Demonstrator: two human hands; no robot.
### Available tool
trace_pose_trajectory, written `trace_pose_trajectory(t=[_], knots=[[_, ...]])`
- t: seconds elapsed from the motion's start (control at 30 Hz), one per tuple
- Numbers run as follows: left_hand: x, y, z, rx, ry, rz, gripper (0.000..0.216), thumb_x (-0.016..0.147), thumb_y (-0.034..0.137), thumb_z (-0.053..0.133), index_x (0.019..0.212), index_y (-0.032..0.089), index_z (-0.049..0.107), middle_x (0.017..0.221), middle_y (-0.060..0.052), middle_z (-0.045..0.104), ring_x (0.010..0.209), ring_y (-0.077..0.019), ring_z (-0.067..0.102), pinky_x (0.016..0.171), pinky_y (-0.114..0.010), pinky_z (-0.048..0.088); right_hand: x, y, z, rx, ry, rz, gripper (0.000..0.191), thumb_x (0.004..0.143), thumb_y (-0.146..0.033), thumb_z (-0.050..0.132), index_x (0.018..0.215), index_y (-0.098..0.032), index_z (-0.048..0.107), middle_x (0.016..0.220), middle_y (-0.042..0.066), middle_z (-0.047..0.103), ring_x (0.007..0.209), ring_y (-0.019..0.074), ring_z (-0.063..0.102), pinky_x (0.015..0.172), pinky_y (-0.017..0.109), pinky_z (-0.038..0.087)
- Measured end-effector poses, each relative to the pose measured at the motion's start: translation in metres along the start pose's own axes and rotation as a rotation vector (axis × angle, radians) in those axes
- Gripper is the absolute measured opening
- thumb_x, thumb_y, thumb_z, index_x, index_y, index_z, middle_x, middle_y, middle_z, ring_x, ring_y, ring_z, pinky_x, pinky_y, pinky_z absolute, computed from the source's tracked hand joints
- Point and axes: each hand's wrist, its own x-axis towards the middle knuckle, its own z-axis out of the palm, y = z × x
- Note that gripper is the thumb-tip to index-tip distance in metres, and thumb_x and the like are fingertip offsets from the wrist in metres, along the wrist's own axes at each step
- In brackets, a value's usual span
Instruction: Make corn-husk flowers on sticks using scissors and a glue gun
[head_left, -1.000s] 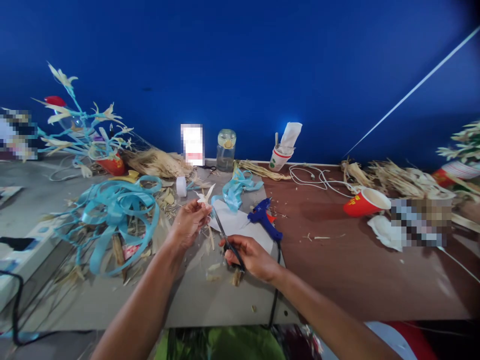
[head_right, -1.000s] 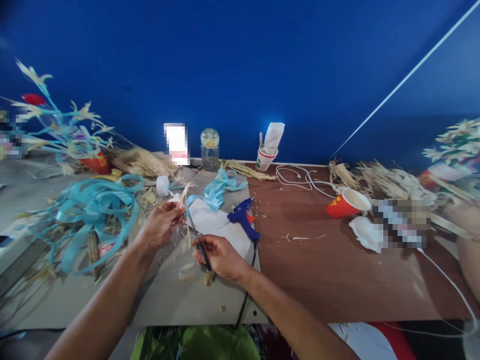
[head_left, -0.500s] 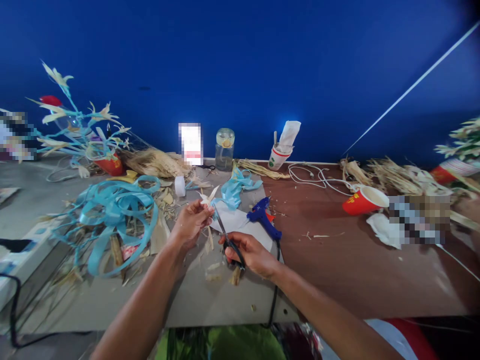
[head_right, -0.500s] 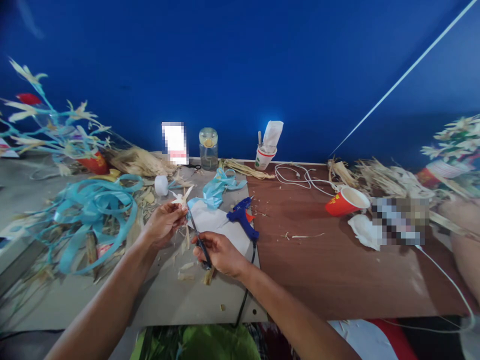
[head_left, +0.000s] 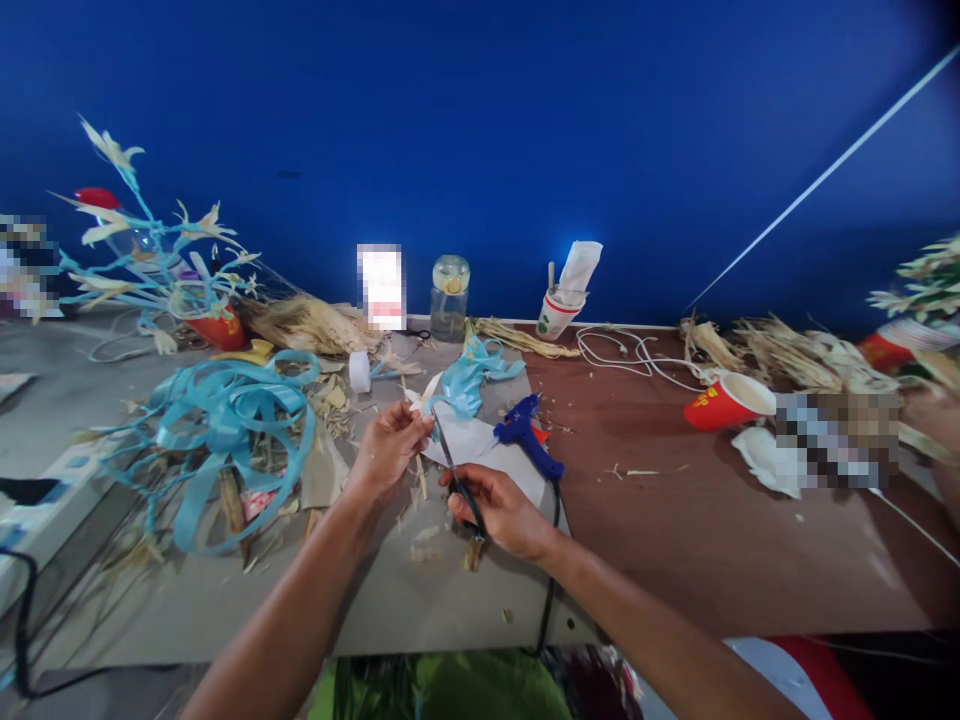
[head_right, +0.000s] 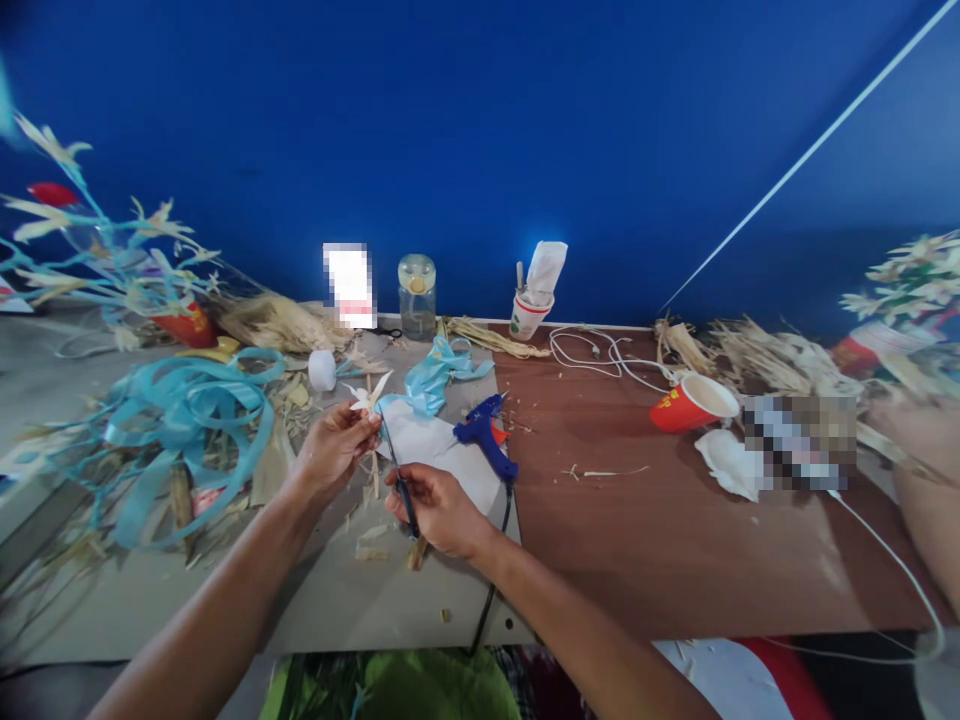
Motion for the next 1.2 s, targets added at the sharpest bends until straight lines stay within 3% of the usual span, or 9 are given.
trace_pose_trajectory(t=[0.2, 0.4, 0.77, 0.97, 1.2], knots=[[-0.0012, 0.0005, 0.0003, -0.023, -0.013, 0.01, 0.03, 0.058, 0.028, 0.078, 0.063, 0.015, 0.053, 0.054, 0.006, 0.048, 0.044, -0.0032, 0.042, 0.045, -0.018, 0.031, -0.0002, 0.0017, 0.0006, -0.004, 0.006, 0.015, 0.043, 0.06, -0.048, 0.074, 0.082, -0.016, 0.055, 0.053, -0.008, 0.043, 0.05, 0.0057, 0.038, 0.049, 0.022, 0.032], [-0.0014, 0.0006, 0.0016, -0.023, -0.019, 0.008, 0.032, 0.057, 0.031, 0.079, 0.062, 0.015, 0.052, 0.051, 0.006, 0.049, 0.042, -0.004, 0.042, 0.043, -0.018, 0.028, -0.0057, -0.006, -0.0011, 0.012, -0.035, 0.019, 0.051, 0.061, -0.056, 0.072, 0.087, -0.014, 0.058, 0.058, -0.005, 0.051, 0.053, 0.0071, 0.044, 0.051, 0.022, 0.031], [-0.0006, -0.003, -0.0021, 0.006, -0.018, 0.025, 0.032, 0.058, 0.031, 0.078, 0.063, 0.015, 0.051, 0.051, 0.006, 0.05, 0.042, -0.004, 0.043, 0.041, -0.017, 0.025, -0.0046, -0.0013, -0.0031, 0.052, -0.032, 0.011, 0.049, 0.061, -0.054, 0.074, 0.084, -0.015, 0.057, 0.054, -0.007, 0.045, 0.049, 0.0055, 0.038, 0.05, 0.022, 0.029], [-0.0018, -0.003, 0.002, 0.031, -0.011, -0.009, 0.031, 0.057, 0.029, 0.078, 0.062, 0.016, 0.051, 0.051, 0.005, 0.049, 0.044, -0.0046, 0.042, 0.043, -0.018, 0.028, -0.0064, -0.0049, -0.0049, 0.049, -0.076, 0.002, 0.053, 0.065, -0.059, 0.068, 0.09, -0.014, 0.057, 0.056, -0.004, 0.052, 0.052, 0.0078, 0.041, 0.052, 0.023, 0.028], [-0.0029, -0.0008, 0.0063, 0.056, 0.029, -0.005, 0.033, 0.053, 0.03, 0.079, 0.059, 0.016, 0.049, 0.048, 0.006, 0.048, 0.041, -0.0044, 0.04, 0.041, -0.018, 0.027, -0.004, -0.0028, -0.0031, 0.069, -0.06, 0.01, 0.054, 0.063, -0.061, 0.069, 0.088, -0.015, 0.056, 0.056, -0.005, 0.049, 0.051, 0.0076, 0.04, 0.052, 0.023, 0.029]])
